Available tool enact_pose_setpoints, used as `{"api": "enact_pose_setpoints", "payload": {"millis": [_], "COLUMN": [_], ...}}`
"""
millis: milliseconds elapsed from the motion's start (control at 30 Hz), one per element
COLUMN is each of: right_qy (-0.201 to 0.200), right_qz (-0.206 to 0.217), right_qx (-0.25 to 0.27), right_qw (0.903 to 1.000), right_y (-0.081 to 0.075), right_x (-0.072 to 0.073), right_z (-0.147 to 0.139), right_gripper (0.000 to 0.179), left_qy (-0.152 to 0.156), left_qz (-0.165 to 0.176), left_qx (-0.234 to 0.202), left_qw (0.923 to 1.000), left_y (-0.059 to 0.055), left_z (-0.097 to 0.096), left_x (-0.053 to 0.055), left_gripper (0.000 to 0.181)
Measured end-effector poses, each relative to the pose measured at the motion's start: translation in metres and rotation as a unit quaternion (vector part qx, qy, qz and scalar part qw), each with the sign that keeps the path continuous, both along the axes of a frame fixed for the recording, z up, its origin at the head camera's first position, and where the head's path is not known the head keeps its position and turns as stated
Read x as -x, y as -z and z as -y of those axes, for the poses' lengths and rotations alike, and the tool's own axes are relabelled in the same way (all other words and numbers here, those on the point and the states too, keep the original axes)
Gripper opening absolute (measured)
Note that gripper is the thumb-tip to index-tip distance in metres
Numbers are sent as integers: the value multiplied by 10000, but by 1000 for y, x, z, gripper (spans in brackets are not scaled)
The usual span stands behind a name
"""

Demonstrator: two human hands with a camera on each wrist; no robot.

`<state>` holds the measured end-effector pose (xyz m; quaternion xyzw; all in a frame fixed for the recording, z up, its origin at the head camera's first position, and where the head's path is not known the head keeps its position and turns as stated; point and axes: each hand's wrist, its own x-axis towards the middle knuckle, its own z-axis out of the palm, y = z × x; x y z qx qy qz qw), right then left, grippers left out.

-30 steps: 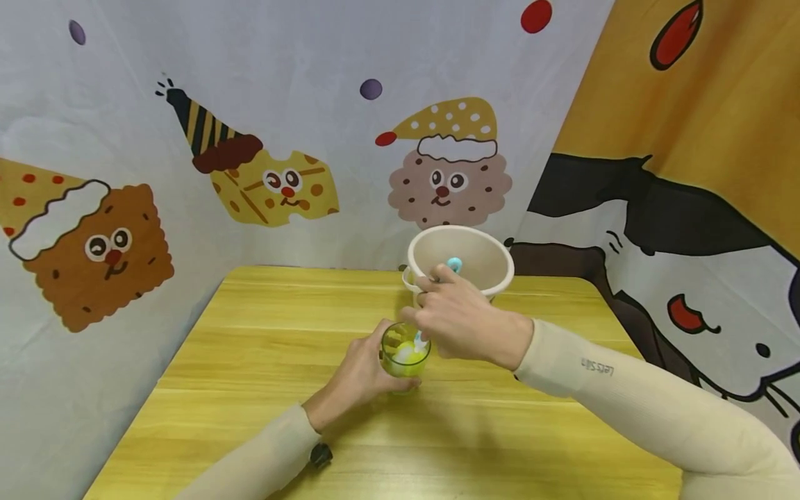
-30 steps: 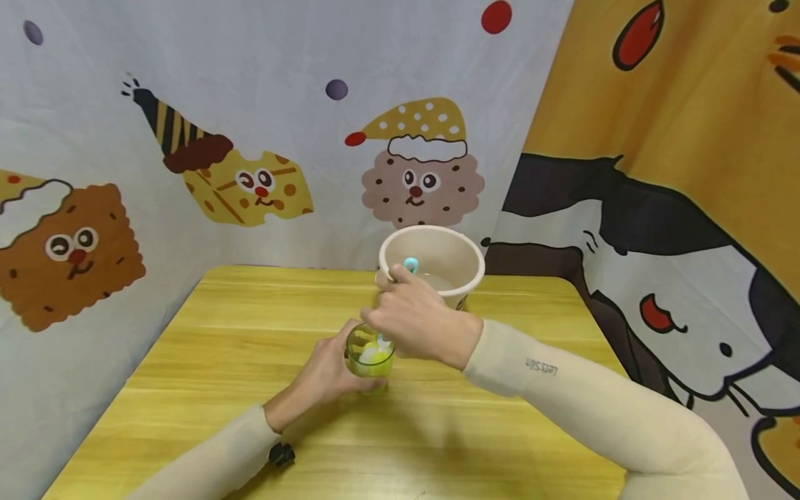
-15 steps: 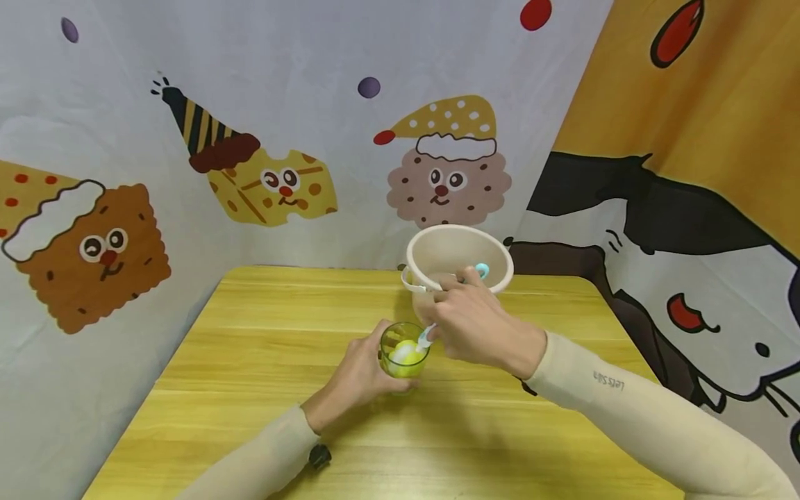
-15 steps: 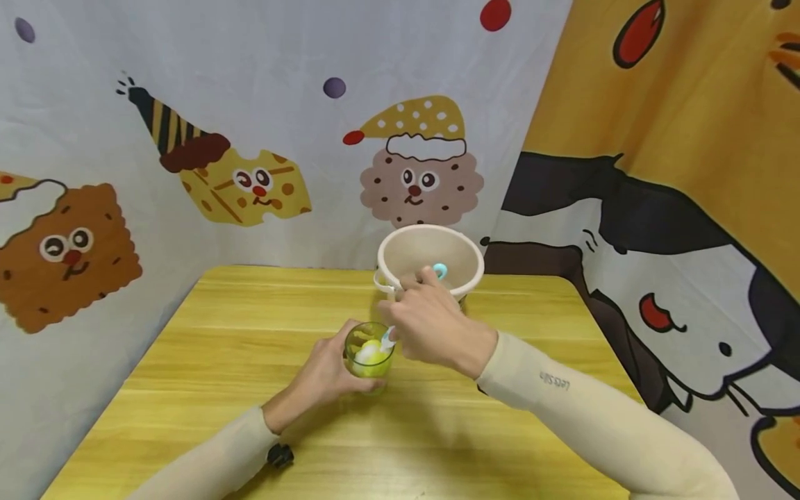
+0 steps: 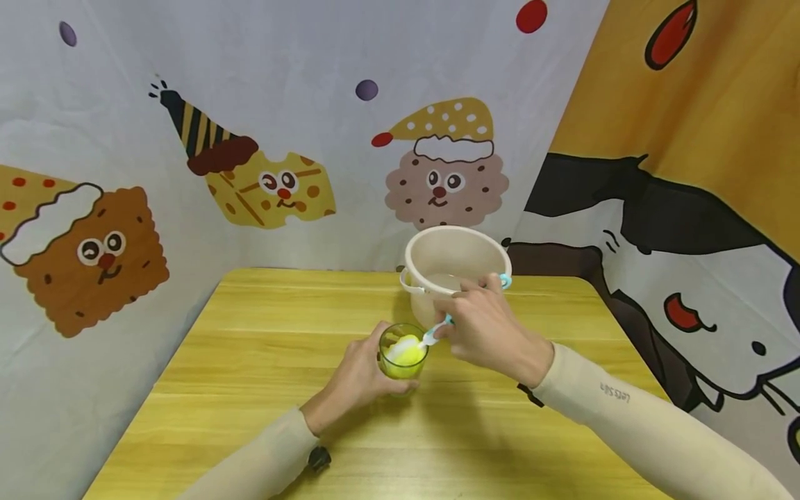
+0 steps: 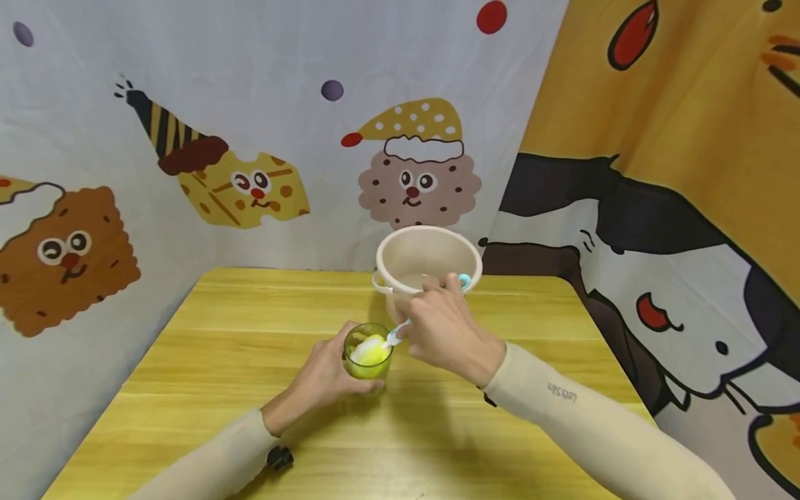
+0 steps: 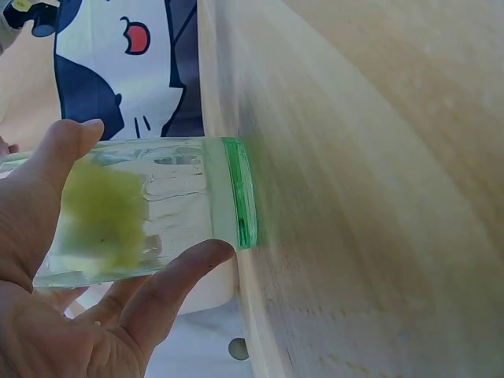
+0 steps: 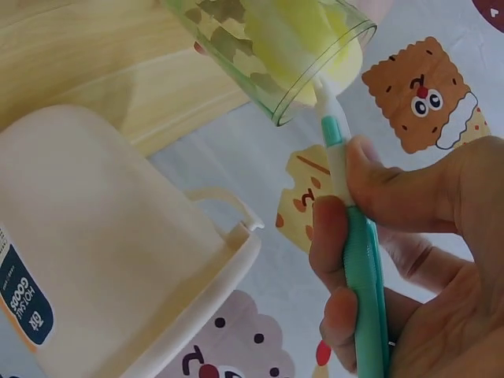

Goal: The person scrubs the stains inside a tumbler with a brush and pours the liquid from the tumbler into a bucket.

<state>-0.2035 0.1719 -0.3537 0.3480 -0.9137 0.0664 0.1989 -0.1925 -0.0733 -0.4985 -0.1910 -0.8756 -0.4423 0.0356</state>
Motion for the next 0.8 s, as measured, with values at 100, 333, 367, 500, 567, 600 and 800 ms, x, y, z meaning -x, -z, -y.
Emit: {"api": "enact_pose_setpoints", "payload": {"millis": [100,333,367,500,567,600,800], "right_qy": [164,360,366,320,260,227,186], "right_qz": [16,-544,-678,-1386,-1746,-1902,-2469], "right_qx": [134,70,11,-299,-412,-445,-936], "right_qw": [9998,9978,9970,9894,9834,9805,9643], "right_y": [1,-3,-4,-5,-5,-5,-10], "right_x": [-2,-9,-11,-17,-20,-21,-28], "right_z": [-2,0,0,3,4,4,6], "right_gripper": [30,29,29,32,33,33,36], "left_qy": [-18,-79,-89,-122,-114,-106,-131], "left_qz": [1,71,84,113,129,123,157], "left_qx": [4,-22,-17,26,30,28,4], "left_qw": [10000,9999,9999,9999,9998,9999,9998], "left_y": [-1,-3,-3,-2,-2,-2,0], "left_z": [-1,0,0,1,1,1,-1], "left_x": [0,2,2,3,3,3,1], "left_gripper": [87,90,91,94,93,92,89]}}
